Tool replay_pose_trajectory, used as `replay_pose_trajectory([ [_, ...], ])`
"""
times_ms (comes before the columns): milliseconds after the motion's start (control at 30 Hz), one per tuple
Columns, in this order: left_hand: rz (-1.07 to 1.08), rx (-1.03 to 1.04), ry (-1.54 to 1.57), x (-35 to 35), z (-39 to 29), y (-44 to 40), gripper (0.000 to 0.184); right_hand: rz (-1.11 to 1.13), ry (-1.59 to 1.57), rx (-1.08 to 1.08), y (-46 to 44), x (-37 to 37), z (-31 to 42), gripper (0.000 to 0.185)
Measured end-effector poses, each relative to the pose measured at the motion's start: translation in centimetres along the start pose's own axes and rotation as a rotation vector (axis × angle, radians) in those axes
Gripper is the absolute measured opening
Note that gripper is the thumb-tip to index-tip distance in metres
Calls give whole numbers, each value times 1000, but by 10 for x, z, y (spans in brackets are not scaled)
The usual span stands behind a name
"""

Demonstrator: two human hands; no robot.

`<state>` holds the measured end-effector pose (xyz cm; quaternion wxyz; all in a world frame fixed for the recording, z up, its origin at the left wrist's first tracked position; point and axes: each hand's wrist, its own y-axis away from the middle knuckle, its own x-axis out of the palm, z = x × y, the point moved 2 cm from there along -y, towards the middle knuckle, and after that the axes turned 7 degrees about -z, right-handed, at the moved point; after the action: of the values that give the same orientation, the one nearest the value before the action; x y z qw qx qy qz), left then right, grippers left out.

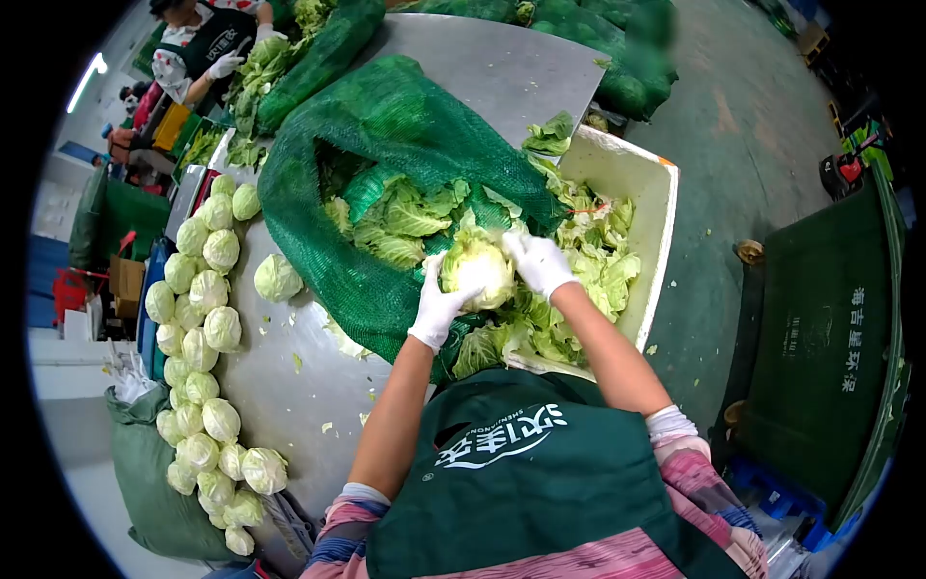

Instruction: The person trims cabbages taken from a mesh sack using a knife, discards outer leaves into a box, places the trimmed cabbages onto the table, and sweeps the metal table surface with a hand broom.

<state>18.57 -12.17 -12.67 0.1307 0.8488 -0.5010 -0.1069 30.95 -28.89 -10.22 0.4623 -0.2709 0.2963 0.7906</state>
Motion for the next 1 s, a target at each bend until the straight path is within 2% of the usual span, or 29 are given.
replay_pose_trajectory([
  [67, 73, 50, 116, -8, -1, 4, 82, 90, 84, -90, -12, -8, -25, 54],
  [100, 97, -128, 270, -15, -5, 8, 82, 237, -245, 109, -7, 6, -29, 54],
  [133, 96, -129, 270, -16, -11, 7, 82, 246, -294, 196, -3, 2, -25, 62],
  [200, 77, -203, 231, -16, -12, 6, 83, -79, -141, -72, 14, 23, -9, 64],
  [267, 91, -200, 222, -18, -8, 4, 83, -48, -217, -38, 14, 27, -7, 65],
  [333, 103, -157, 153, -18, -8, 1, 84, -121, -215, 47, 18, 28, -3, 55],
  [367, 102, -153, 152, -19, -8, 0, 84, -119, -358, 39, 12, 35, -17, 44],
  [400, 74, -157, 188, -21, -10, -1, 82, -124, -363, 27, 4, 38, -31, 44],
  [467, 22, -189, 262, -24, -1, 3, 78, -65, 71, 106, 1, 39, -64, 40],
  [533, 19, -213, 285, -24, 2, 0, 78, -78, 103, 108, 6, 36, -91, 46],
  [567, 15, -167, 211, -22, -2, -10, 80, -131, 52, 108, 15, 22, -71, 56],
  [600, 7, -147, 137, -19, 2, -8, 83, -324, -145, -22, 25, 16, -43, 64],
  [667, -1, -129, 113, -14, -3, -8, 83, -176, -106, -43, 30, -2, -16, 72],
  [767, 56, 1, -28, -6, -6, -17, 85, -45, 257, -231, 27, -14, 16, 85],
  [800, 66, 42, -132, -7, -2, -22, 86, -57, 252, -224, 26, -17, 19, 85],
  [867, 61, 6, -36, -1, -12, -15, 83, -120, 413, -414, 29, -21, 30, 86],
  [900, 67, -43, -40, 2, -16, -12, 79, -26, 430, -415, 31, -23, 34, 84],
  [933, 73, -91, -44, 4, -16, -11, 74, -25, 432, -416, 32, -22, 33, 84],
  [967, 75, -39, 33, 7, -17, -11, 65, -11, 462, -442, 33, -20, 32, 83],
  [1000, 74, -37, 37, 7, -19, -12, 65, 3, 495, -470, 34, -16, 30, 82],
])
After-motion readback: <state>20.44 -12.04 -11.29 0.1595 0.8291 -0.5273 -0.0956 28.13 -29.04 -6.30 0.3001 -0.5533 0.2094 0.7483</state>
